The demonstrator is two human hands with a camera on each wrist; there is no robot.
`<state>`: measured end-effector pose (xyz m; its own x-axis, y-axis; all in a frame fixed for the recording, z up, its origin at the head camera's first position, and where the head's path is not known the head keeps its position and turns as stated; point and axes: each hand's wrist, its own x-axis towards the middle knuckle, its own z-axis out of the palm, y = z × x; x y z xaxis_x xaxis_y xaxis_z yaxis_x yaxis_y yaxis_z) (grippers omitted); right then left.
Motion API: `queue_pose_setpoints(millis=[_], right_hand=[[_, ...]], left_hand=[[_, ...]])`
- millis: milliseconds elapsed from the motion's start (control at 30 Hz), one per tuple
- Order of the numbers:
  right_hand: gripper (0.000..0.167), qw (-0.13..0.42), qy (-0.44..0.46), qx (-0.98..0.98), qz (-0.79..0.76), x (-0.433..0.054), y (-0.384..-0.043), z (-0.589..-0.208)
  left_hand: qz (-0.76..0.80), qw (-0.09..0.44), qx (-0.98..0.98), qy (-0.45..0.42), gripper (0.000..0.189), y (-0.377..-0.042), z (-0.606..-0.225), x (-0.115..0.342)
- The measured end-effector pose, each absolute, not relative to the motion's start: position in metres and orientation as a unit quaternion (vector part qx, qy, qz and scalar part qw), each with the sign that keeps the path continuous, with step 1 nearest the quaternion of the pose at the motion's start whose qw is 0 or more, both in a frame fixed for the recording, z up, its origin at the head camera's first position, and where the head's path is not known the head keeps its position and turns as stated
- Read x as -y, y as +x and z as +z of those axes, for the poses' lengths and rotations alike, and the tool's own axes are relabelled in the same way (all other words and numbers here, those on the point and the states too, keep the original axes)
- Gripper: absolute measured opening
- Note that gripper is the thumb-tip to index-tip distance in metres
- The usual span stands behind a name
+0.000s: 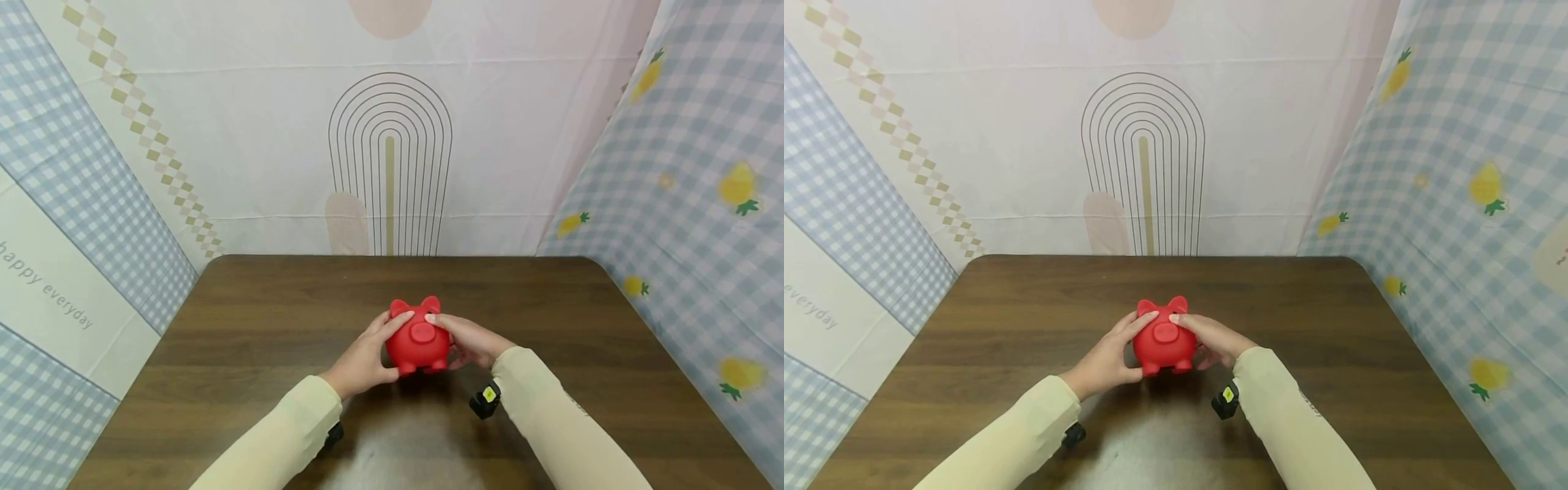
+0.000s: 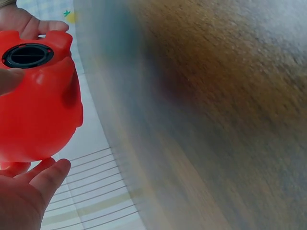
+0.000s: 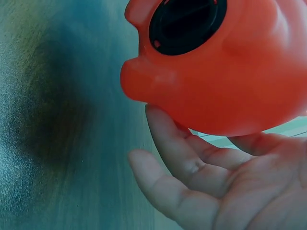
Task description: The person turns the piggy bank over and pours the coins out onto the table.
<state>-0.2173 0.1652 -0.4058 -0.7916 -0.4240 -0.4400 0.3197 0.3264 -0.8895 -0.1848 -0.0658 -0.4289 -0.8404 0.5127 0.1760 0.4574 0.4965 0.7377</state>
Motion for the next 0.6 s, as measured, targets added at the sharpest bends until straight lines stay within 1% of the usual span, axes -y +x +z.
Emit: queue_pose_setpoints(millis=[200, 367, 600], right_hand=[[0.071, 0.324, -0.035, -0.754, -0.571, -0.1671, -0.2155, -0.4043], [0.073, 0.324, -0.030, -0.758, -0.566, -0.1674, -0.2136, -0.4027], [0.075, 0.326, -0.030, -0.759, -0.562, -0.1664, -0.2109, -0.4005]], left_hand=[[0.445, 0.037, -0.851, 0.277, 0.085, -0.1845, -0.4288, 0.0658], [0.456, 0.038, -0.845, 0.277, 0.084, -0.1838, -0.4275, 0.0658], [0.502, 0.064, -0.822, 0.262, 0.086, -0.1828, -0.4258, 0.0648]])
